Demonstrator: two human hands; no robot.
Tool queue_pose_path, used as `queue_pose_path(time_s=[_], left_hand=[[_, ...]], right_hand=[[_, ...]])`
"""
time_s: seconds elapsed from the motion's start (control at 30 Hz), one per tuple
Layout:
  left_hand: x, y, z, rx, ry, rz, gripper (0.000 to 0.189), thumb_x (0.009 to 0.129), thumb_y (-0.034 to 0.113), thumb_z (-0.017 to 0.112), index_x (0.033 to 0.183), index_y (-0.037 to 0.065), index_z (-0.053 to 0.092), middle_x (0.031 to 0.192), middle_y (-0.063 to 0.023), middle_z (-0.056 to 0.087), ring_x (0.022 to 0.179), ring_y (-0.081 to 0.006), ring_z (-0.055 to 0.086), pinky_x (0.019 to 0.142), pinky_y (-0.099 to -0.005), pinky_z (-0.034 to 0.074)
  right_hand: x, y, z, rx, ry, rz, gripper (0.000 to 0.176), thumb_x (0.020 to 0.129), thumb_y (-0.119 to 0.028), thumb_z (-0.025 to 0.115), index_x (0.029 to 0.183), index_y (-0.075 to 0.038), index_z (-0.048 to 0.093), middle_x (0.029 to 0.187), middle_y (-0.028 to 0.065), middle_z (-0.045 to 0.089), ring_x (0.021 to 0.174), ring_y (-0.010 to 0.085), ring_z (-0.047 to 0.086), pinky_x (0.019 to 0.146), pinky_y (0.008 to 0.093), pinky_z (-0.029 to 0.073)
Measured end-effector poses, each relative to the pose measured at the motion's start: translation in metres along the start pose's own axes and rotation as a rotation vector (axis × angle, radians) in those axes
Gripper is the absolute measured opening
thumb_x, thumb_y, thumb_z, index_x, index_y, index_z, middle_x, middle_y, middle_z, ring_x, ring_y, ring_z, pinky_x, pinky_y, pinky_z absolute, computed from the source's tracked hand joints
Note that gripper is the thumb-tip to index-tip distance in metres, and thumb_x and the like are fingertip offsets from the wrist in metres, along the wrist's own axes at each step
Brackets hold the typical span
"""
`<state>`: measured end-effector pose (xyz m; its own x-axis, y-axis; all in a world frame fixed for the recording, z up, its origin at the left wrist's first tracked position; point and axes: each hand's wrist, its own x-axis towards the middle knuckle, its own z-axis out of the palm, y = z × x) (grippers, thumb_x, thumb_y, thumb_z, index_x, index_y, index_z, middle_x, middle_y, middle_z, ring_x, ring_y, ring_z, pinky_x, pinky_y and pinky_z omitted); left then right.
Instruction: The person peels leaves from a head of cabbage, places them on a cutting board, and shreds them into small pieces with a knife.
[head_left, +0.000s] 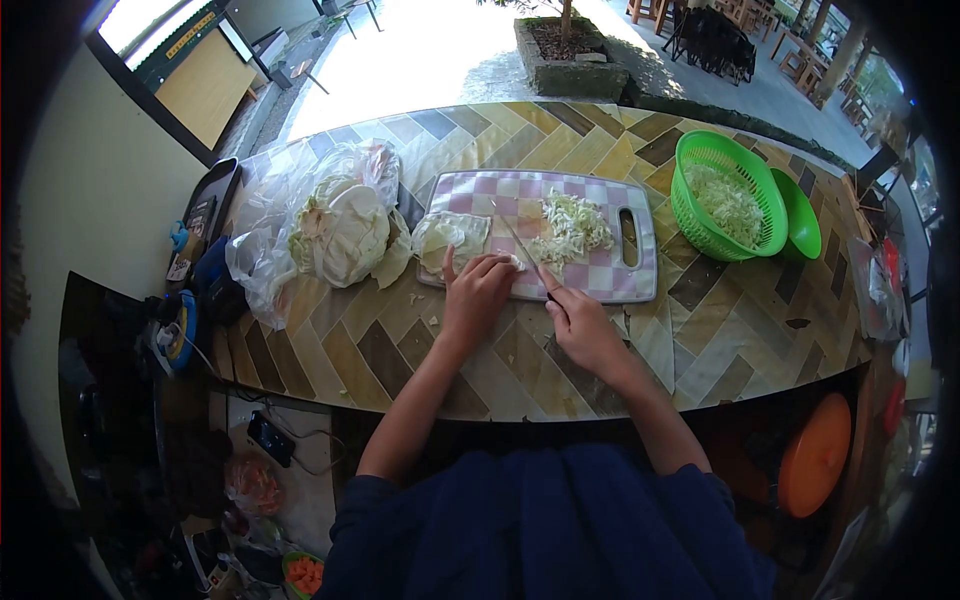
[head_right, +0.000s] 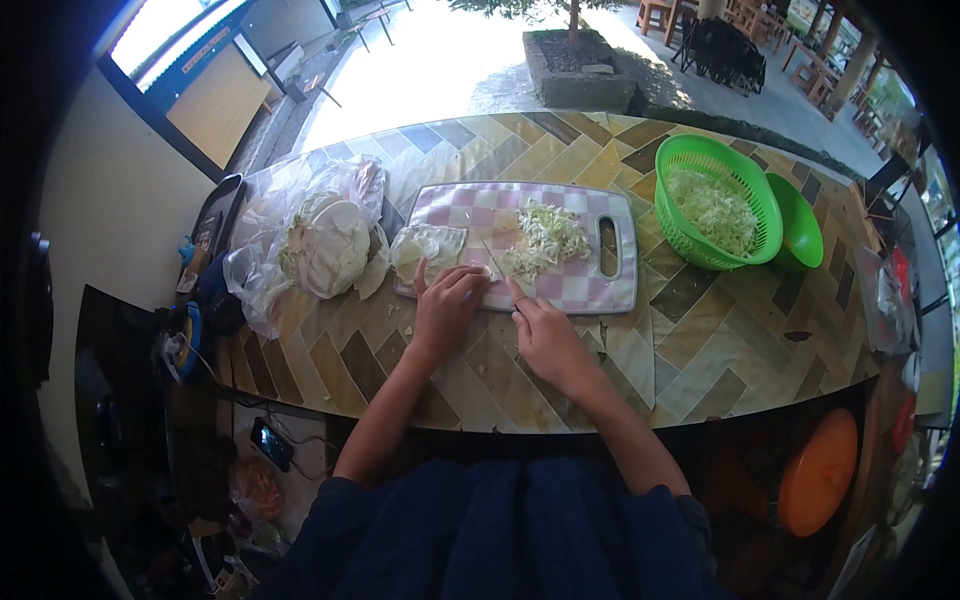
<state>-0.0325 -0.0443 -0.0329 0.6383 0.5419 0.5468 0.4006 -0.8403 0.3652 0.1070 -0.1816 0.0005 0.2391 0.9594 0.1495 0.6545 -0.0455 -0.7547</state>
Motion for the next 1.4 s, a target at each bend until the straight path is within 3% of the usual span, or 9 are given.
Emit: queue_pose_path(time_s=[0.43, 0.63, 0.83, 1.0, 1.1, 1.4], left_hand=[[0.001, 0.001, -0.002, -0.002, -0.054, -0.046, 0.015, 0.085, 0.014, 0.063, 0.099, 0.013, 0.068, 0.105, 0.0008, 0.068, 0.106, -0.0172, 0.061, 0.114, -0.0517, 0.014], [0.000, 0.000, -0.001, -0.018, -0.058, -0.070, 0.015, 0.084, 0.014, 0.064, 0.099, 0.012, 0.068, 0.104, -0.0003, 0.068, 0.106, -0.0185, 0.061, 0.114, -0.0526, 0.015], [0.001, 0.003, 0.000, -0.042, -0.054, -0.110, 0.012, 0.086, 0.014, 0.062, 0.097, 0.012, 0.067, 0.101, -0.0012, 0.068, 0.104, -0.0194, 0.062, 0.113, -0.0528, 0.015], [0.012, 0.007, 0.004, -0.054, -0.089, -0.163, 0.010, 0.089, 0.016, 0.061, 0.097, 0.013, 0.066, 0.098, -0.0011, 0.069, 0.099, -0.0193, 0.064, 0.114, -0.0526, 0.014], [0.012, 0.003, 0.010, -0.016, -0.073, -0.096, 0.010, 0.090, 0.018, 0.061, 0.097, 0.013, 0.065, 0.097, 0.0002, 0.069, 0.097, -0.0180, 0.065, 0.114, -0.0525, 0.012], [0.003, 0.006, 0.003, 0.061, -0.070, 0.017, 0.018, 0.088, 0.015, 0.061, 0.105, 0.013, 0.068, 0.111, 0.0012, 0.067, 0.110, -0.0150, 0.061, 0.114, -0.0530, 0.008]], right_hand=[[-0.018, -0.023, 0.003, -0.161, -0.126, 0.107, 0.054, 0.095, -0.014, 0.048, 0.148, -0.014, 0.034, 0.098, 0.0215, 0.055, 0.082, 0.0407, 0.061, 0.074, 0.0477, 0.051], [-0.015, -0.030, 0.018, -0.280, -0.170, 0.206, 0.064, 0.091, -0.008, 0.049, 0.150, -0.016, 0.028, 0.101, 0.0240, 0.054, 0.079, 0.0432, 0.063, 0.071, 0.0490, 0.053], [0.004, -0.019, 0.031, -0.274, -0.076, 0.135, 0.056, 0.093, -0.006, 0.049, 0.147, -0.010, 0.036, 0.098, 0.0236, 0.056, 0.083, 0.0413, 0.060, 0.077, 0.0475, 0.050], [0.007, 0.000, 0.014, -0.084, 0.012, 0.092, 0.052, 0.094, -0.009, 0.048, 0.145, -0.009, 0.038, 0.095, 0.0264, 0.058, 0.087, 0.0425, 0.059, 0.080, 0.0472, 0.048], [0.007, 0.006, 0.003, -0.027, 0.030, 0.076, 0.051, 0.095, -0.010, 0.048, 0.144, -0.007, 0.039, 0.095, 0.0275, 0.058, 0.088, 0.0433, 0.059, 0.081, 0.0475, 0.047], [-0.010, -0.011, 0.004, 0.004, 0.004, 0.054, 0.051, 0.095, -0.011, 0.048, 0.145, -0.007, 0.038, 0.095, 0.0263, 0.057, 0.088, 0.0428, 0.059, 0.081, 0.0470, 0.047]])
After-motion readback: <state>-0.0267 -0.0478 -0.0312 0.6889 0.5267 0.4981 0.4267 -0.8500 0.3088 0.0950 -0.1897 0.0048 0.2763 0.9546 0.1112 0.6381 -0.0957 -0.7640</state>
